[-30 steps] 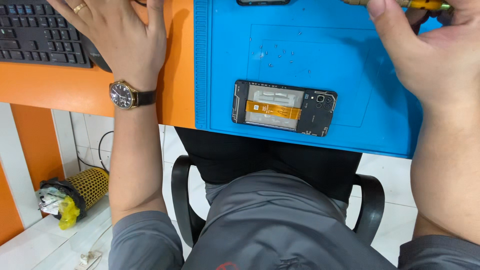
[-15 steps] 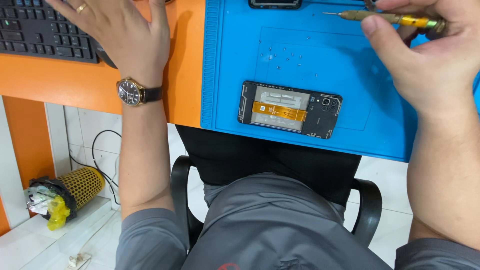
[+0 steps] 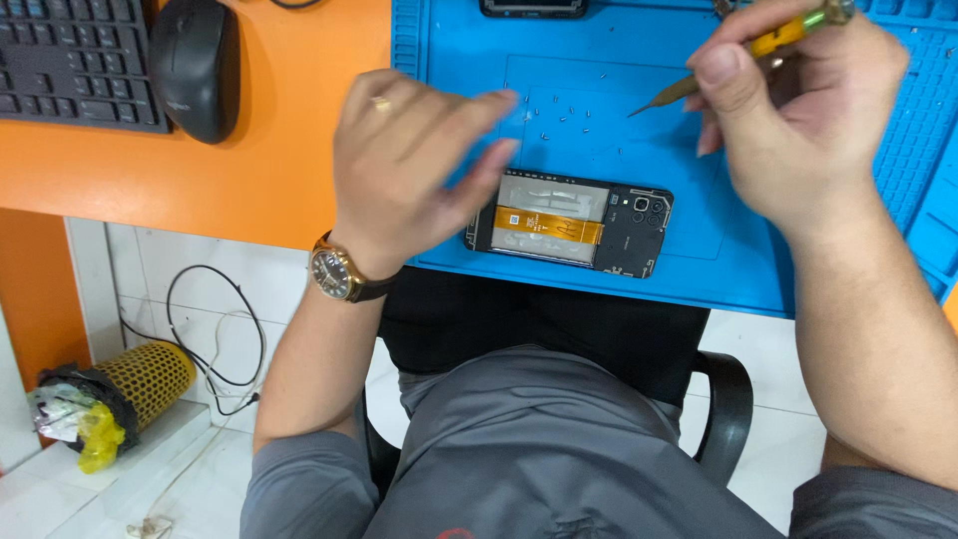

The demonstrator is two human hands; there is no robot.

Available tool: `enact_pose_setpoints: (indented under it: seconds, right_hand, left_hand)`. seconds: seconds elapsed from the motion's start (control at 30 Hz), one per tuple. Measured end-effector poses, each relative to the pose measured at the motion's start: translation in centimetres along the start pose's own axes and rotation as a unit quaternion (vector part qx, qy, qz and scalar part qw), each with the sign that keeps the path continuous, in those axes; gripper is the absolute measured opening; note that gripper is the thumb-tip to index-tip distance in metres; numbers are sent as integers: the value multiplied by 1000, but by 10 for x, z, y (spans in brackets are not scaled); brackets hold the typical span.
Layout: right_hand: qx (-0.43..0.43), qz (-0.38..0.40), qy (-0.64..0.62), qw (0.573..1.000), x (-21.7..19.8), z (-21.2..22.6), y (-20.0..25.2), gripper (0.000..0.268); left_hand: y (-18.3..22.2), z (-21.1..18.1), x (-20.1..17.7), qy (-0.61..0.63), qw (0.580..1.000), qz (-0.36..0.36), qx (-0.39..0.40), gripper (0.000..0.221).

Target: The person disassembles a smartphone on a blue mat, using a screwdriver to remove screws and a prying tool to separate the back cover. They then use the screwdriver to disconnect internal components and remove the battery.

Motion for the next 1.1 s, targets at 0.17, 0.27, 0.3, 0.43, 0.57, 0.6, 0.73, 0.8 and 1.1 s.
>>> enact_pose_setpoints:
  seconds: [0.17, 0.27, 0.3, 0.43, 0.57, 0.6, 0.73, 0.8, 1.1]
  right_hand:
    - [20, 25, 34, 999, 16, 8, -4, 17]
    - [5, 43, 74, 996, 15, 7, -6, 24]
    - [11, 40, 76, 996, 17, 6, -6, 24]
    - [33, 58, 73, 995, 20, 2, -8, 25]
    - [11, 82, 88, 993, 28, 10, -13, 26]
    - [8, 85, 86, 993, 28, 10, -12, 26]
    - [10, 75, 102, 992, 27, 12, -10, 22]
    - [4, 67, 88, 994, 28, 14, -9, 22]
    - [12, 41, -66, 997, 35, 13, -8, 21]
  left_hand:
    - [-29, -10, -8, -15, 996, -13, 89, 15]
    - [-30, 3, 4, -17, 995, -50, 86, 10]
    - [-26, 7, 9, -11, 995, -50, 89, 10]
    - [-21, 16, 32, 20, 998, 6, 59, 7]
    - [-23, 17, 40, 47, 997, 42, 43, 7]
    - [-23, 16, 41, 44, 997, 42, 40, 7]
    - [-25, 7, 47, 32, 996, 53, 57, 14]
    - [-26, 4, 49, 38, 996, 57, 63, 17]
    - [-26, -5, 51, 40, 993, 30, 104, 16]
Point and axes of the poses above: each hand's wrist, its own y-axis away from the middle knuckle, its own x-axis out of the palm, z = x × y, the point moved 8 cm from there along -y, towards the middle knuckle, and after that the axes turned 9 degrees about z, right-handed, at the moved point
